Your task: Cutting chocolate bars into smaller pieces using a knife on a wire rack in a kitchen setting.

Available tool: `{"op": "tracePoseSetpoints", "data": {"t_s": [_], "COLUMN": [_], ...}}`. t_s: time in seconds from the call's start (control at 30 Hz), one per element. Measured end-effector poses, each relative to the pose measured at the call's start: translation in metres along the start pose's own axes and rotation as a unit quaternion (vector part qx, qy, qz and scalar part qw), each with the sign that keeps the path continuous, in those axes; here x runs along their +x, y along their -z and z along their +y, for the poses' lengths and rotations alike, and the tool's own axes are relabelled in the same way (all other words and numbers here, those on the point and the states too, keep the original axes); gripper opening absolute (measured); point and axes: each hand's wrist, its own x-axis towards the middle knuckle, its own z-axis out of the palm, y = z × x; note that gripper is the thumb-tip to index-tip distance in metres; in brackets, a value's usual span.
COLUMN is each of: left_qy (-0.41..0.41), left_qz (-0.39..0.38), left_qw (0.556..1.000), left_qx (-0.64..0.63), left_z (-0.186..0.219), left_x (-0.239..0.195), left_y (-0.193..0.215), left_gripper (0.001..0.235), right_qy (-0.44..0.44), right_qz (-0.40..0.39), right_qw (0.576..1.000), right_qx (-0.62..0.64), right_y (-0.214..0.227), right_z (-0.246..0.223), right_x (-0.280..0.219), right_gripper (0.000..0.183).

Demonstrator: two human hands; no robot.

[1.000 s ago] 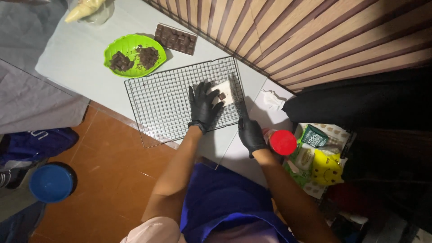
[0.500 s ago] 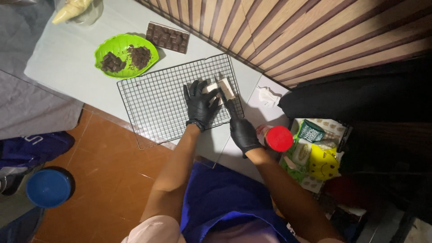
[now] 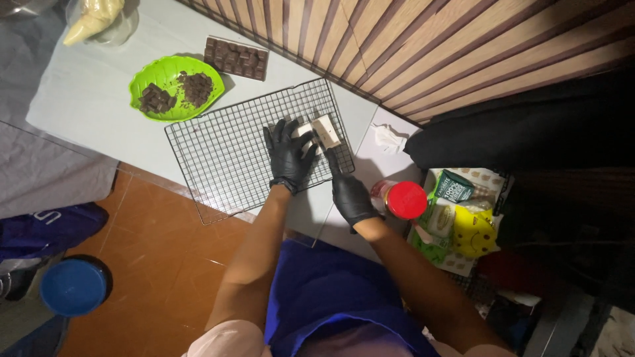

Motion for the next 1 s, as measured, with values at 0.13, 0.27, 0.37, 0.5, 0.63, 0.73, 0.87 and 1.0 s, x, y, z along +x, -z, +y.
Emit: {"op": "tracePoseSetpoints", "data": {"t_s": [0.13, 0.27, 0.37, 0.5, 0.63, 0.73, 0.87, 1.0], "left_qy": [-0.001, 0.004, -0.008, -0.016, -0.025, -0.028, -0.022, -0.029], "left_qz": [0.017, 0.028, 0.037, 0.041, 0.056, 0.058, 0.062, 0.065], "left_qw": [1.000, 0.998, 0.998, 0.998, 0.997, 0.997, 0.997, 0.996], "left_qx": [-0.015, -0.049, -0.043, -0.047, -0.055, -0.048, -0.043, -0.046], "left_z": [-0.006, -0.001, -0.004, -0.004, -0.006, -0.006, -0.002, -0.002], "left_x": [0.000, 0.003, 0.001, 0.003, 0.005, 0.005, 0.003, 0.005], "left_y": [-0.005, 0.001, -0.005, -0.004, -0.006, -0.005, -0.002, -0.002], "left_gripper": [0.027, 0.026, 0.029, 0.029, 0.028, 0.028, 0.026, 0.026], "right_qy": [-0.003, 0.006, 0.008, 0.010, 0.012, 0.015, 0.013, 0.008], "right_qz": [-0.007, -0.012, -0.005, -0.015, 0.012, 0.017, 0.021, 0.014], "right_qw": [1.000, 0.999, 1.000, 1.000, 0.999, 0.999, 0.999, 0.999], "right_qx": [0.024, 0.031, -0.009, 0.015, 0.032, 0.028, 0.041, 0.038], "right_y": [-0.022, -0.005, -0.007, -0.007, -0.009, -0.014, -0.011, -0.022], "right_z": [0.004, -0.004, -0.005, -0.004, -0.005, -0.004, -0.006, -0.004], "right_x": [0.006, 0.007, 0.009, 0.011, 0.010, 0.011, 0.009, 0.014], "right_gripper": [0.101, 0.109, 0.112, 0.112, 0.112, 0.111, 0.110, 0.113]}}
